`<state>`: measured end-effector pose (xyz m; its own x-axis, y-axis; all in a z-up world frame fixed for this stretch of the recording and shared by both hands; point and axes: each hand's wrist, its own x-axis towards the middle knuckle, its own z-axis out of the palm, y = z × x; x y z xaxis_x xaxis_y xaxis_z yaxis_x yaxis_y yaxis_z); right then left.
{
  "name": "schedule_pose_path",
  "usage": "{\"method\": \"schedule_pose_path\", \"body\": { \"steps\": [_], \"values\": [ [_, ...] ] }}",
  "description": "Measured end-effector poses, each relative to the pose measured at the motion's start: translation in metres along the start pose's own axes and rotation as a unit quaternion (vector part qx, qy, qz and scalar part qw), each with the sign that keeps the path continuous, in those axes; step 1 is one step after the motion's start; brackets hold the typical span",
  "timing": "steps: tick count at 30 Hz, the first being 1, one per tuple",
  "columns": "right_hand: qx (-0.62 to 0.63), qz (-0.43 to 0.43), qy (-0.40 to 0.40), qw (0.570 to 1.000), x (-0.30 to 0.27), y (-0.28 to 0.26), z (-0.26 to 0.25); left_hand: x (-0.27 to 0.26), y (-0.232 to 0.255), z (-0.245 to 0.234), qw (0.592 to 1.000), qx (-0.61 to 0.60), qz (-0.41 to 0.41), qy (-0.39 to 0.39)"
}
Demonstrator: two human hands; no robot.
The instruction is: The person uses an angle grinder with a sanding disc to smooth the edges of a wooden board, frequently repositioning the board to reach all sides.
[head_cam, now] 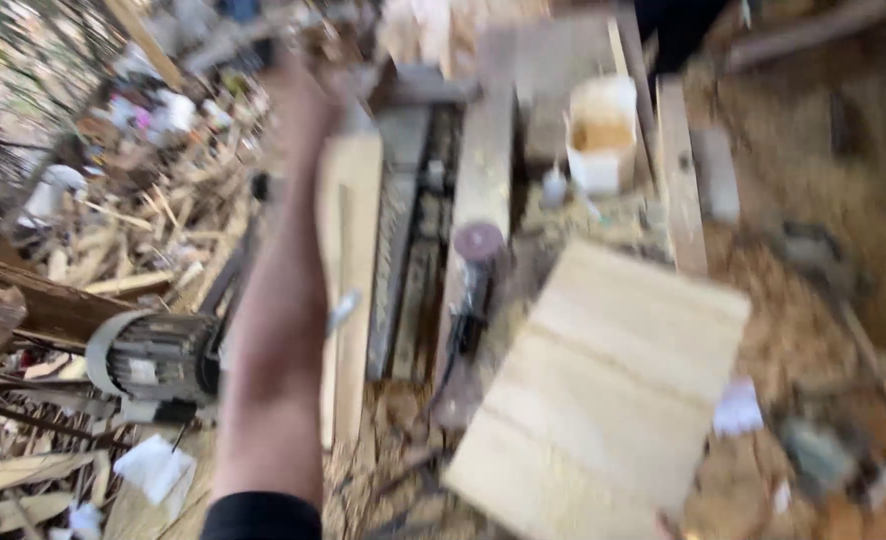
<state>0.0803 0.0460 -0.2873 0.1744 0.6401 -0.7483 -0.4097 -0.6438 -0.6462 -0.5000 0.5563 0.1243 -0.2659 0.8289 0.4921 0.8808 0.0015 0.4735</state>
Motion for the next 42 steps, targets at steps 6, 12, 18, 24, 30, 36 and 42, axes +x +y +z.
{"method": "schedule_pose_path", "body": {
  "steps": [6, 12, 18, 24, 30, 36, 42],
  "values": [
    [0.097, 0.049, 0.044, 0.993, -0.067, -0.034, 0.010, -0.134, 0.010, 0.090, 0.901, -0.425, 0.010, -0.087],
    [0.109, 0.092, -0.001, 0.990, -0.052, -0.037, 0.011, -0.534, 0.040, 0.031, 0.914, -0.013, 0.022, -0.404],
    [0.041, 0.120, -0.071, 0.989, -0.074, -0.056, -0.010, -0.598, 0.102, -0.037, 0.815, -0.214, -0.399, -0.362],
    [0.186, 0.087, -0.279, 0.938, -0.174, -0.112, -0.053, -0.586, 0.179, -0.162, 0.841, -0.305, -0.390, -0.219],
    [0.203, -0.018, -0.500, 0.841, -0.249, -0.168, -0.054, -0.573, -0.007, -0.189, 0.886, -0.359, -0.247, -0.157],
    [0.233, -0.018, -0.548, 0.803, -0.250, -0.175, -0.056, -0.554, 0.049, -0.207, 0.865, -0.362, -0.319, -0.140],
    [0.262, -0.026, -0.602, 0.753, -0.257, -0.183, -0.057, -0.574, 0.165, -0.220, 0.898, -0.335, -0.279, -0.053]
  ]
}}
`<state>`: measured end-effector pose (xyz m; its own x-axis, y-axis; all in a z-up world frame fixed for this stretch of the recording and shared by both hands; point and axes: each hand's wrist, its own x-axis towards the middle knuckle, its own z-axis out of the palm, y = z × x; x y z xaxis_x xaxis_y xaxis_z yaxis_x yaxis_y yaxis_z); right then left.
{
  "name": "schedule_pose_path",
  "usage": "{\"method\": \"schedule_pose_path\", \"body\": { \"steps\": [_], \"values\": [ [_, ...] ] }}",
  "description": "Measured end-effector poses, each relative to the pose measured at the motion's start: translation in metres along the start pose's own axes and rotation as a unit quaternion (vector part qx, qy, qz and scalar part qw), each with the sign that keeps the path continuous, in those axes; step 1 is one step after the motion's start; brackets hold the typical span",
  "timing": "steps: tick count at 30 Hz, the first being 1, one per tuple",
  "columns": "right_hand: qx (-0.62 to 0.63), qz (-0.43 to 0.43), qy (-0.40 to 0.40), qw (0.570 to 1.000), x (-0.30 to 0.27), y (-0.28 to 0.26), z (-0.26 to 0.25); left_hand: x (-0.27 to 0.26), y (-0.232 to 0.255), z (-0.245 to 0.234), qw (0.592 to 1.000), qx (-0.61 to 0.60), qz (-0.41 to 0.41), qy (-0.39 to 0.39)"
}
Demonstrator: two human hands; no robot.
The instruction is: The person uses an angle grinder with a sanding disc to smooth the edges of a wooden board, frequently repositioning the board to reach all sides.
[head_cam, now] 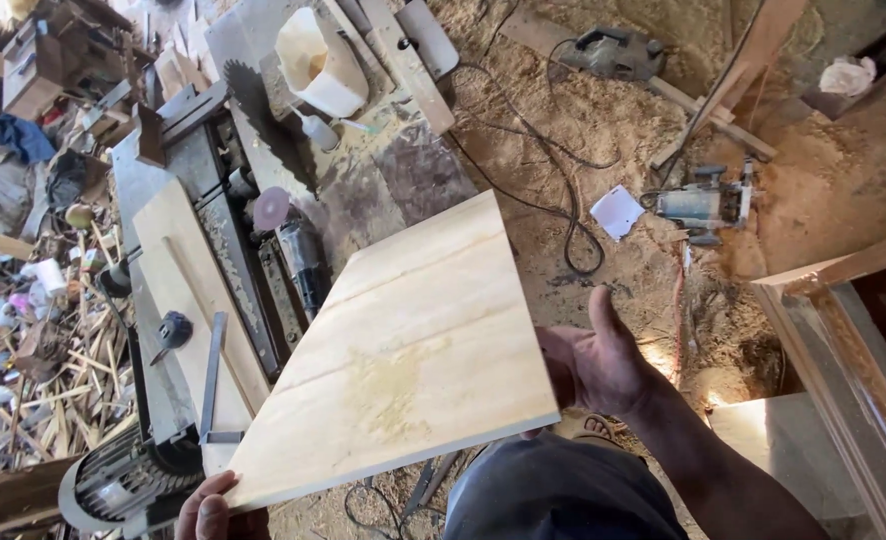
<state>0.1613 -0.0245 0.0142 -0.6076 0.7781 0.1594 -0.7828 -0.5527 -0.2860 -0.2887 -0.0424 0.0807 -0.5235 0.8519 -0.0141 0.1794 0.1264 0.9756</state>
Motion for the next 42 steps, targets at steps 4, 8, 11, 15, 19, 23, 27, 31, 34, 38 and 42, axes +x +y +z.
{"method": "schedule_pose_path", "body": {
  "steps": [4, 8, 11, 15, 19, 23, 27, 31, 34, 38, 42],
  "values": [
    [0.023, -0.007, -0.013, 1.000, -0.004, 0.002, -0.010, -0.014, 0.014, 0.012, 0.997, -0.079, 0.012, 0.020],
    [0.024, -0.018, -0.031, 0.999, -0.006, 0.003, -0.013, -0.012, 0.013, 0.007, 0.996, -0.088, -0.010, 0.012],
    [0.038, -0.019, -0.045, 0.998, -0.006, 0.002, -0.010, -0.013, 0.017, 0.008, 0.996, -0.086, -0.017, 0.015],
    [0.015, -0.014, -0.006, 1.000, -0.005, 0.002, -0.009, -0.006, 0.007, -0.002, 0.996, -0.093, 0.004, -0.014],
    [-0.061, -0.012, 0.002, 0.998, 0.008, -0.006, 0.020, 0.006, 0.006, -0.015, 0.981, -0.154, 0.044, -0.109],
    [-0.013, -0.012, -0.029, 0.999, 0.009, -0.002, 0.011, 0.014, 0.004, -0.012, 0.989, -0.118, 0.046, -0.074],
    [0.040, -0.013, -0.008, 0.999, 0.002, 0.009, -0.012, 0.017, -0.004, -0.016, 0.990, -0.115, 0.052, -0.069],
    [0.041, -0.027, -0.024, 0.999, -0.004, 0.013, -0.015, 0.005, -0.006, -0.017, 0.990, -0.108, 0.050, -0.073],
    [-0.005, -0.026, 0.051, 0.998, -0.013, 0.018, -0.016, 0.005, -0.030, -0.033, 0.995, -0.077, 0.014, -0.062],
    [0.024, -0.021, 0.026, 0.999, -0.018, 0.023, -0.021, -0.005, -0.024, -0.033, 0.997, -0.049, 0.002, -0.058],
    [0.029, -0.028, 0.043, 0.998, -0.024, 0.026, -0.031, -0.009, -0.022, -0.031, 0.995, -0.072, 0.006, -0.066]
  ]
}}
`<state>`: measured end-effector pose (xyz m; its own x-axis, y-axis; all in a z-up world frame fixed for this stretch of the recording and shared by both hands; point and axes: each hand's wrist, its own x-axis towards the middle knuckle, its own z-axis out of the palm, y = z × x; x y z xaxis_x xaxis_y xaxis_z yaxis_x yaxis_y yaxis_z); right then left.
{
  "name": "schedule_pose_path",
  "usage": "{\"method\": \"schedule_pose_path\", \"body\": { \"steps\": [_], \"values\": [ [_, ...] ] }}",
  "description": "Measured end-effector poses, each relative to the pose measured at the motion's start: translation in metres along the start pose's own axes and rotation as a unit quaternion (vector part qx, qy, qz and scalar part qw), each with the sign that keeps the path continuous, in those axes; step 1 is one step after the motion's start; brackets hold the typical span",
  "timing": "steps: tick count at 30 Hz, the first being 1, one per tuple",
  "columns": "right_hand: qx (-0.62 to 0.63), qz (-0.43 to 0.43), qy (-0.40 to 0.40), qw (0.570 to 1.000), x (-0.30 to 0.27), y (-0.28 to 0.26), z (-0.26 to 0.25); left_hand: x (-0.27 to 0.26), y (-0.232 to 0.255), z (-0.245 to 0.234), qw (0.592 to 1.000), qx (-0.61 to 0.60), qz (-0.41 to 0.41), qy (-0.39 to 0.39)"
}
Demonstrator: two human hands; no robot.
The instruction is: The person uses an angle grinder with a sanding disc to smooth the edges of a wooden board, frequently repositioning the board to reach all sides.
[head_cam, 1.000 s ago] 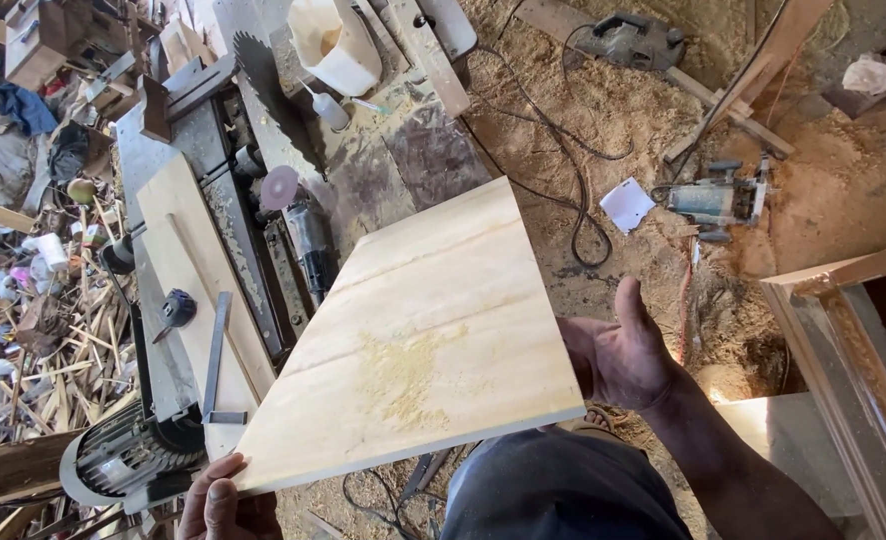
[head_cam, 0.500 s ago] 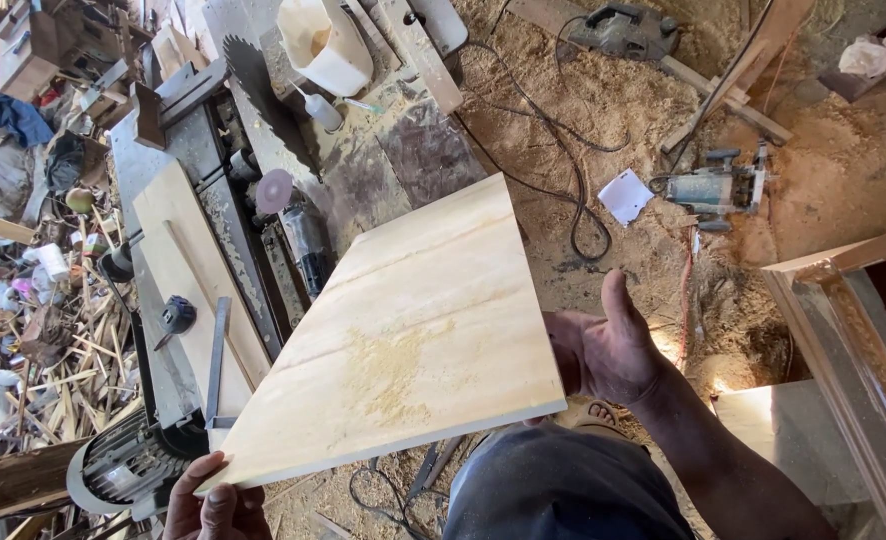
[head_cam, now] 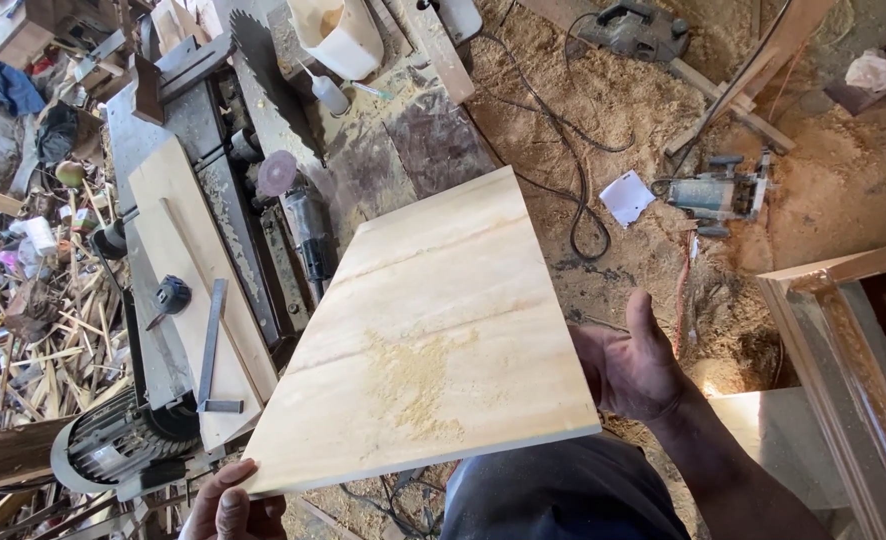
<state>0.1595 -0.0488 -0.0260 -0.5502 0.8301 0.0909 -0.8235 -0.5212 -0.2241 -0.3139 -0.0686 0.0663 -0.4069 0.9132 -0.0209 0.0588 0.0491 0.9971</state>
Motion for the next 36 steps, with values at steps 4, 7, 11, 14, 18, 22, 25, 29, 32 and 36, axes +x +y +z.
{"method": "schedule_pose_path", "body": {
  "steps": [4, 7, 11, 14, 18, 22, 25, 29, 32, 36],
  "values": [
    [-0.003, -0.003, 0.052, 0.999, -0.004, 0.003, -0.005, 0.001, -0.002, -0.006, 1.000, 0.006, -0.019, -0.014],
    [0.018, -0.016, 0.013, 1.000, -0.003, 0.003, -0.003, -0.002, 0.000, 0.001, 1.000, 0.001, 0.004, -0.005],
    [0.003, -0.015, 0.016, 1.000, -0.002, 0.000, 0.005, -0.004, 0.004, 0.004, 1.000, -0.024, -0.013, -0.010],
    [0.042, -0.011, -0.057, 0.997, 0.003, -0.004, 0.013, -0.004, 0.004, 0.006, 1.000, -0.024, 0.002, -0.007],
    [0.006, -0.010, -0.028, 1.000, 0.005, -0.004, 0.014, -0.002, 0.013, 0.011, 0.999, 0.031, -0.011, 0.021],
    [-0.025, -0.009, -0.043, 0.999, 0.010, -0.007, 0.029, -0.001, 0.019, 0.017, 1.000, 0.012, 0.003, 0.014],
    [-0.046, 0.000, -0.034, 0.998, 0.013, -0.012, 0.039, 0.000, 0.020, 0.018, 1.000, -0.014, 0.006, 0.007],
    [-0.032, -0.002, -0.037, 0.999, 0.014, -0.013, 0.038, 0.004, 0.018, 0.014, 1.000, -0.004, 0.021, -0.011],
    [-0.039, 0.001, -0.060, 0.997, 0.018, -0.015, 0.043, 0.000, 0.027, 0.020, 1.000, -0.002, 0.018, -0.006],
    [-0.032, 0.015, -0.025, 0.999, 0.019, -0.017, 0.047, 0.000, 0.034, 0.022, 0.999, 0.052, 0.011, 0.001]
  ]
}}
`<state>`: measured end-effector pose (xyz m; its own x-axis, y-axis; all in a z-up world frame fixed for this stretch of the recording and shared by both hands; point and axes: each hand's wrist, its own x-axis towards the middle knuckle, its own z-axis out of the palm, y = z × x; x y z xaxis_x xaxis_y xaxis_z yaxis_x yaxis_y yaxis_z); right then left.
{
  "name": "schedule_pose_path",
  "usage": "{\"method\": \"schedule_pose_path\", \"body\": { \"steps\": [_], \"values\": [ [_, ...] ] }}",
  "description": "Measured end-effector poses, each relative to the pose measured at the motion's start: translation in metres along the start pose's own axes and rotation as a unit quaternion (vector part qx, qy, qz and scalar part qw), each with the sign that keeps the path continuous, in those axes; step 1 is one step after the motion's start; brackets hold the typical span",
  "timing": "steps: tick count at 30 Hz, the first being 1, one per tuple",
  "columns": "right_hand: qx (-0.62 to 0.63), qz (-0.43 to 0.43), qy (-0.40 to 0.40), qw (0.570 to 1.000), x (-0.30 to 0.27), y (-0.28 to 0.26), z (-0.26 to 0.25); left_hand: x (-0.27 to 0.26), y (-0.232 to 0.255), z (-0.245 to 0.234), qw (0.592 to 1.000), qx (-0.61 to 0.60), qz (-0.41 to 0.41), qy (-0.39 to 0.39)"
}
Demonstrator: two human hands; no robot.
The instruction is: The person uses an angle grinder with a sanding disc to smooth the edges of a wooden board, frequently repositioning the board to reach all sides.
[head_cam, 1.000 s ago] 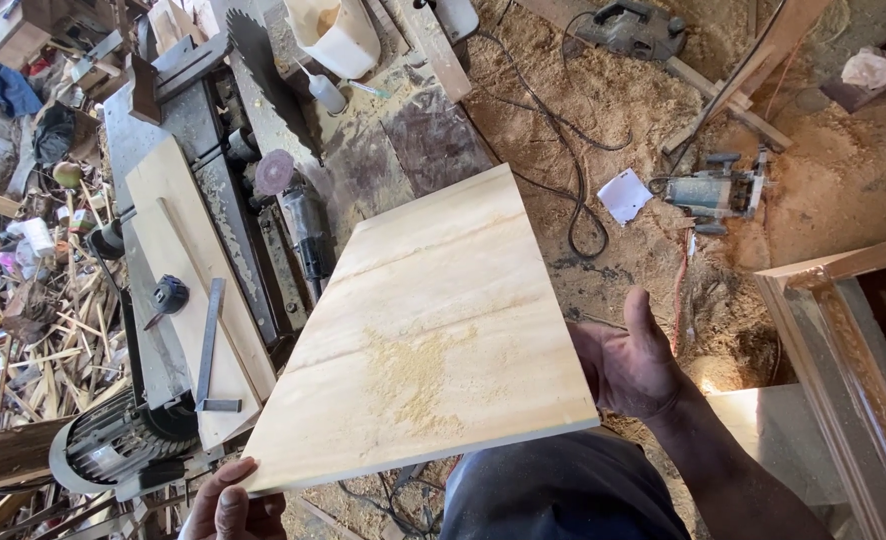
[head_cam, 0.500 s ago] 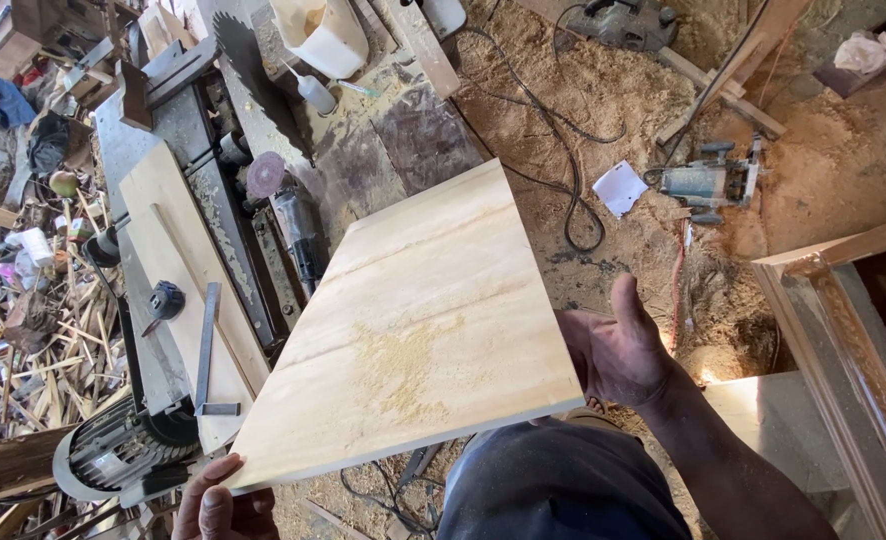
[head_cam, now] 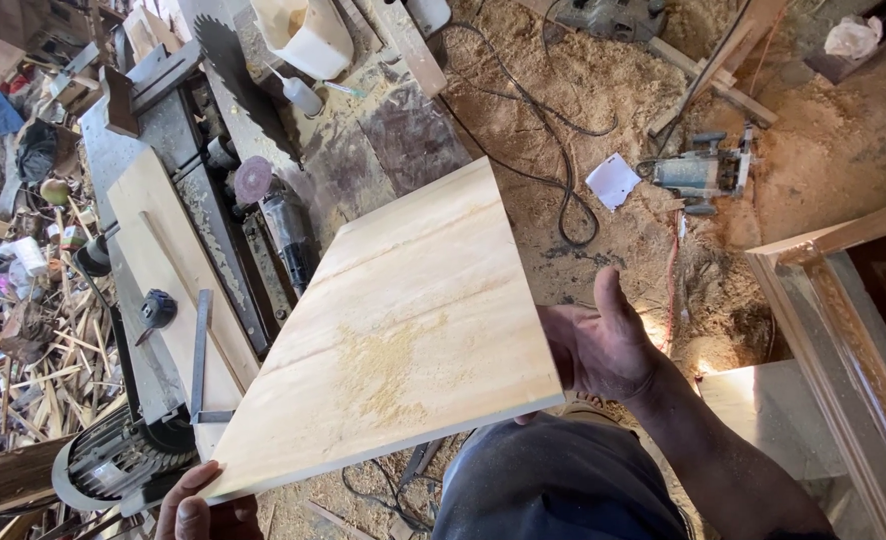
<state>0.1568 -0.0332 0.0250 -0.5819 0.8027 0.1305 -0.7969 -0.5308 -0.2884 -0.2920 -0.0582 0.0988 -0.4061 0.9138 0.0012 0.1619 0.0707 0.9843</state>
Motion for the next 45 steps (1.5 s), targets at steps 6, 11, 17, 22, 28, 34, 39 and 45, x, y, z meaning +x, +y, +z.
{"method": "schedule_pose_path", "body": {
  "steps": [6, 11, 17, 22, 28, 34, 39, 45],
  "values": [
    [0.009, -0.010, -0.007, 1.000, 0.001, -0.002, 0.002, 0.002, -0.011, 0.006, 0.999, 0.028, 0.032, 0.029],
    [-0.079, 0.014, 0.226, 0.971, -0.022, 0.029, -0.055, -0.008, -0.074, -0.005, 0.986, 0.153, -0.072, -0.005],
    [-0.181, 0.152, 0.477, 0.846, -0.032, 0.077, -0.171, -0.023, -0.196, 0.058, 0.963, 0.061, -0.251, -0.074],
    [-0.100, 0.117, 0.584, 0.797, -0.017, 0.113, -0.221, -0.002, -0.272, 0.071, 0.950, 0.097, -0.289, -0.073],
    [-0.201, 0.154, 0.615, 0.747, 0.014, 0.119, -0.255, 0.066, -0.207, 0.080, 0.845, 0.343, -0.276, -0.306],
    [-0.145, 0.023, 0.560, 0.816, -0.011, 0.165, -0.414, 0.224, -0.211, 0.111, 0.911, 0.375, 0.126, -0.112],
    [-0.113, -0.003, 0.605, 0.788, 0.051, 0.130, -0.299, 0.334, -0.211, 0.181, 0.877, 0.469, 0.000, -0.110],
    [-0.227, 0.007, 0.623, 0.749, 0.072, 0.087, -0.233, 0.387, -0.261, 0.207, 0.849, 0.517, -0.066, -0.083]
  ]
}}
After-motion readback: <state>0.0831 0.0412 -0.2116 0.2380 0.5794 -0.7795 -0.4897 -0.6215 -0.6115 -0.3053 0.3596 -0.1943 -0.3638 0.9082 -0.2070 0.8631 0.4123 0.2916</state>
